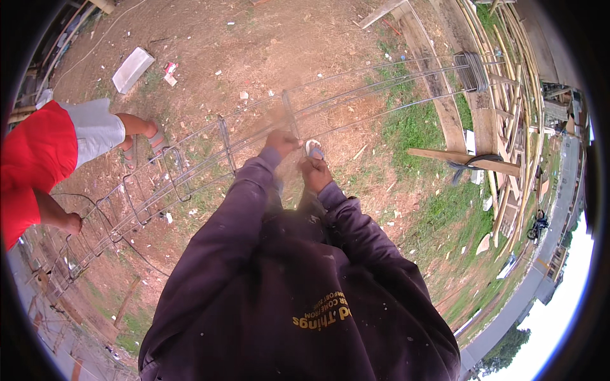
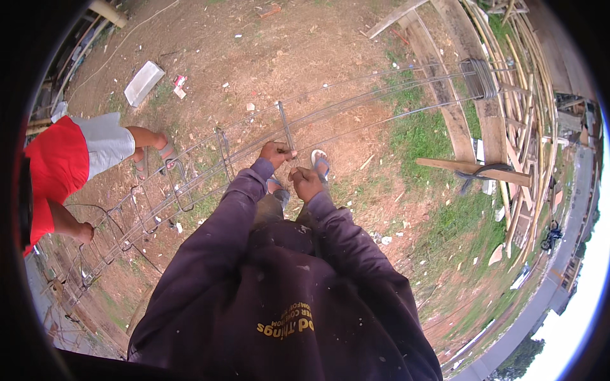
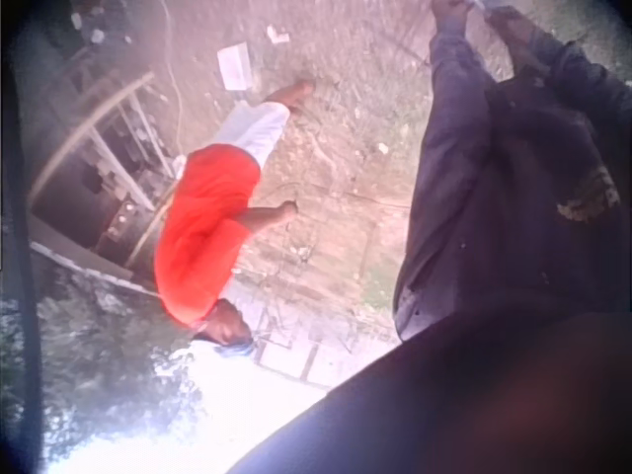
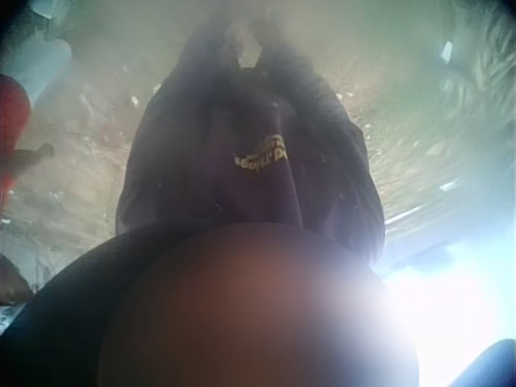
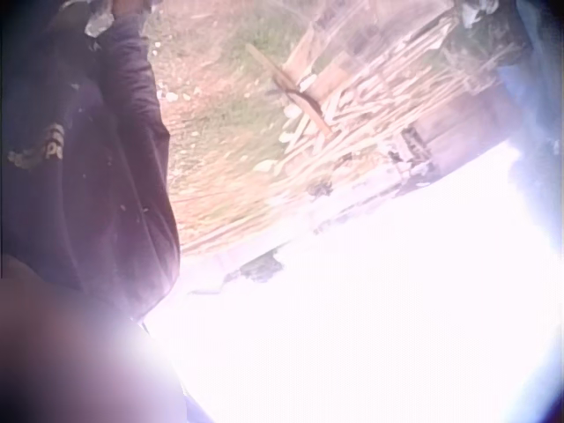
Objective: The person assembles a rebar cage by hand, positioning and tying steel bars together with wire. A coworker assists by holding the structure and using pliers to twist the wire ties.
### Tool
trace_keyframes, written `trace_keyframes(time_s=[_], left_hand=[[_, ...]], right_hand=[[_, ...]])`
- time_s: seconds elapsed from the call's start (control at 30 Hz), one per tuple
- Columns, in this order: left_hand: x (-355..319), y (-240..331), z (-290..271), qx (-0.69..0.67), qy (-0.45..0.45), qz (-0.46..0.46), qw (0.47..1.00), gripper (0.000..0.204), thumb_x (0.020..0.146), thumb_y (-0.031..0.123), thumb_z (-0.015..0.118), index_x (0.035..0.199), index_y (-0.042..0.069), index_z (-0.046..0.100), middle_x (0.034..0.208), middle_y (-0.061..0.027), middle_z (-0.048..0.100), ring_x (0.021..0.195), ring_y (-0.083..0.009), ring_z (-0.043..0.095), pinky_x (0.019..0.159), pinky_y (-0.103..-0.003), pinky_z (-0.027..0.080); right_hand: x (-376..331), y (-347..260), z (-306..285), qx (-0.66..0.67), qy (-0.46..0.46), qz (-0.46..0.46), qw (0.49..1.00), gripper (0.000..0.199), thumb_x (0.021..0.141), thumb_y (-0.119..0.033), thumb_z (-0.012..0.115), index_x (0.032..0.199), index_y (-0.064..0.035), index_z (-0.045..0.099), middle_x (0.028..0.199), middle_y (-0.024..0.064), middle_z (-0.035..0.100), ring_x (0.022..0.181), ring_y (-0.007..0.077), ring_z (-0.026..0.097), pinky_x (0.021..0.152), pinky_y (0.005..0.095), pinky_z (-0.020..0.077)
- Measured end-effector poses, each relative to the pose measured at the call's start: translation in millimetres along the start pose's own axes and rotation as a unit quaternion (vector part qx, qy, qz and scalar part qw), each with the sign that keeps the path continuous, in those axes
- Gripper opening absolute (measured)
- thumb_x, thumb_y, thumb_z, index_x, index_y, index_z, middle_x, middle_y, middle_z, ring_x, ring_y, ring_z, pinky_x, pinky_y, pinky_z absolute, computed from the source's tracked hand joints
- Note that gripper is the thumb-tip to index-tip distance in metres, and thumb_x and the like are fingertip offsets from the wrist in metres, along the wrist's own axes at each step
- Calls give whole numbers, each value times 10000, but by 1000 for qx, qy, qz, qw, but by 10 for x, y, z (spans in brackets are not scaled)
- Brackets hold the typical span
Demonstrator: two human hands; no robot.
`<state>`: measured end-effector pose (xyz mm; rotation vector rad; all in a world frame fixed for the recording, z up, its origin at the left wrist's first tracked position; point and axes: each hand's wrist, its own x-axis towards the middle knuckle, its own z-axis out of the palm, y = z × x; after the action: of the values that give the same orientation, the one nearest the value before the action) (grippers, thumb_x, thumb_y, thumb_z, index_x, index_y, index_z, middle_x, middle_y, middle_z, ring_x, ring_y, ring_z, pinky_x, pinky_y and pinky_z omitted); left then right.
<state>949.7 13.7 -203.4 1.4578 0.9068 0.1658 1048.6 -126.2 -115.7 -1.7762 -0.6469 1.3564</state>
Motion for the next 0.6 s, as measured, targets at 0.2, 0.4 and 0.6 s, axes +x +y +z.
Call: trace_keyframes(time_s=[0.2,0.4,0.6], left_hand=[[-61,103,-19,52,57,-16,997,342,759,373,753,835,41,724,741,-87,671,692,-178,616,665,-322,485],[-180,338,97,141,203,-51,968,363,776,388,706,903,48,707,827,-135,673,803,-312,642,744,-396,506],[-848,533,498,255,482,85,834,306,822,250,643,1081,88,637,1096,-116,631,1026,-311,591,873,-414,474]], right_hand=[[91,-418,-656,-358,-148,-140,911,229,868,-261,517,927,-76,639,867,168,653,842,365,613,762,424,477],[65,-852,-1489,-365,-379,22,850,539,845,-312,691,1285,-73,489,755,119,640,701,182,612,675,317,477],[169,-946,-1612,-343,-440,-25,829,741,842,-337,701,1410,-23,343,897,137,650,795,208,624,752,328,485]])
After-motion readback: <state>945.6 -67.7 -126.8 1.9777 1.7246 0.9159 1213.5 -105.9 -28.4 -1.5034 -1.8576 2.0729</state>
